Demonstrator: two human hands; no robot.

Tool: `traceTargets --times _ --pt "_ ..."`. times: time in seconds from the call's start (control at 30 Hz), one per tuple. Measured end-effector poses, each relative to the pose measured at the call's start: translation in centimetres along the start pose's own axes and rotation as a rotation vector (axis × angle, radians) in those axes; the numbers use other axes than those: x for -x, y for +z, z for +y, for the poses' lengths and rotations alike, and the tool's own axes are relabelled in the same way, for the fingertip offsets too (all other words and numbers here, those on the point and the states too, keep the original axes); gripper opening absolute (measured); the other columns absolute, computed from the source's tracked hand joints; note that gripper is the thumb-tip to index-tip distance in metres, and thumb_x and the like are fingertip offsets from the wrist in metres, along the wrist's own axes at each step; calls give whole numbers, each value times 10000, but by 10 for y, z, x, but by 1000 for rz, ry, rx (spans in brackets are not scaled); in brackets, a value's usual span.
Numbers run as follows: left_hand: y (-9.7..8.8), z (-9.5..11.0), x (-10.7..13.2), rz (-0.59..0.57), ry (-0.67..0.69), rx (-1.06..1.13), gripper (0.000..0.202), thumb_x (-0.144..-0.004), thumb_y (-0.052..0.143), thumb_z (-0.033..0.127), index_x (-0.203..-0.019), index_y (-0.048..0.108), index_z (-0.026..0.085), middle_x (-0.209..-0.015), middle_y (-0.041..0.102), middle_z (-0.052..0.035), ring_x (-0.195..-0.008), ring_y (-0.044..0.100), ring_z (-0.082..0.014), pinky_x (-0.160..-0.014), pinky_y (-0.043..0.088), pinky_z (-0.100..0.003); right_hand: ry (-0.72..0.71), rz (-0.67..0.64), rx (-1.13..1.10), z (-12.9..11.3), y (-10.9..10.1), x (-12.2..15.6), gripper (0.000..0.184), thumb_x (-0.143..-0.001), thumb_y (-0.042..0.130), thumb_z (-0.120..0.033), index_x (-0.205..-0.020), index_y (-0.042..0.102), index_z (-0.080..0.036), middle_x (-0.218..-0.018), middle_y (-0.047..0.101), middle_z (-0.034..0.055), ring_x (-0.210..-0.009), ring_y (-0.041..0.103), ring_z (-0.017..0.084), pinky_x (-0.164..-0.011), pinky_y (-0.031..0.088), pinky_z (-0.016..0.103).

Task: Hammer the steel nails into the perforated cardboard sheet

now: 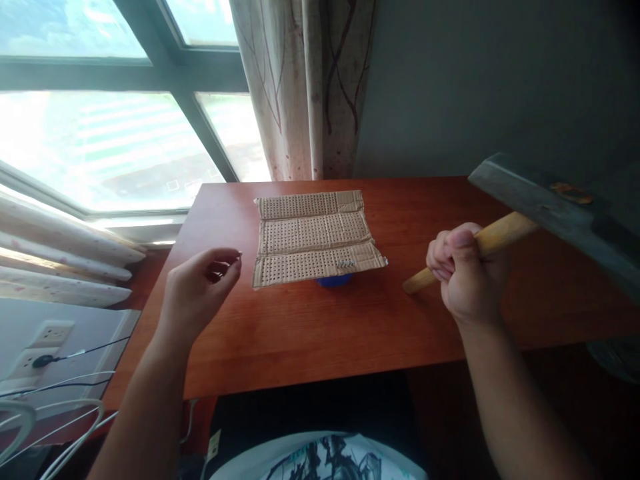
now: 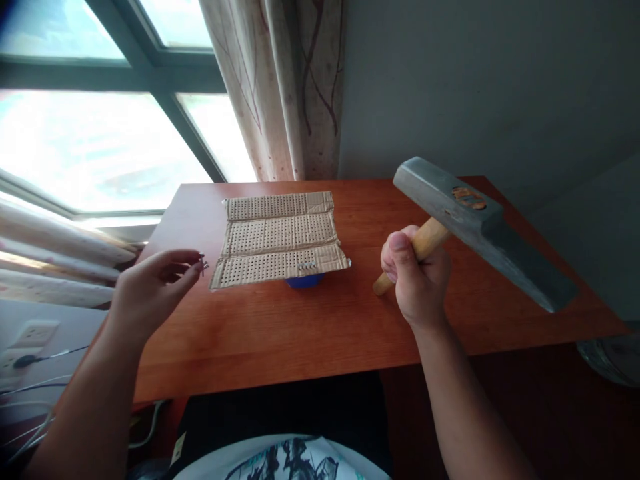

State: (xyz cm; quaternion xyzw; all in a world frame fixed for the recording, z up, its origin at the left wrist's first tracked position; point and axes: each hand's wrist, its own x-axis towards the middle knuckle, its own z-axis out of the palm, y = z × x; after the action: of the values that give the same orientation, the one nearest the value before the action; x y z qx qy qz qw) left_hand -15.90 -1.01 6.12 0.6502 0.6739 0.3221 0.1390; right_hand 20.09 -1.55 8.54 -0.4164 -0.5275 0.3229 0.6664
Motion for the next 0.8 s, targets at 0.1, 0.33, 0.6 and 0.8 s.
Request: traceTargets --times 0.1,0.33,0.6,0.8 --pt "2 35 7 53 13 370 206 -790 725 318 -947 709 185 -864 723 -27 -740 664 -152 -654 527 -244 -5 10 19 1 0 -1 465 -906 630 -459 -595 383 -216 -487 307 -72 -398 297 65 -385 209 246" --pt "39 97 16 -40 258 420 82 -809 723 233 -874 733 183 -679 668 14 -565 554 -80 -547 461 -192 -30 0 -28 2 -2 0 458 -913 636 -409 -587 385 -209 -477 309 -74 -394 296 59 -381 202 238" --pt "62 100 11 -23 274 322 55 -819 705 207 -856 739 185 -636 649 38 -517 503 -59 -526 427 -180 -26 4 -41 2 -3 1 461 -921 629 -402 -592 370 -208 -480 308 -75 -398 293 57 -387 206 233" --pt "61 99 12 -30 273 301 57 -824 699 199 -860 741 185 -668 679 35 -526 527 -59 -533 435 -174 -23 11 -61 3 -3 1 451 -923 629 -392 -597 377 -209 -484 316 -74 -401 293 57 -387 204 234"
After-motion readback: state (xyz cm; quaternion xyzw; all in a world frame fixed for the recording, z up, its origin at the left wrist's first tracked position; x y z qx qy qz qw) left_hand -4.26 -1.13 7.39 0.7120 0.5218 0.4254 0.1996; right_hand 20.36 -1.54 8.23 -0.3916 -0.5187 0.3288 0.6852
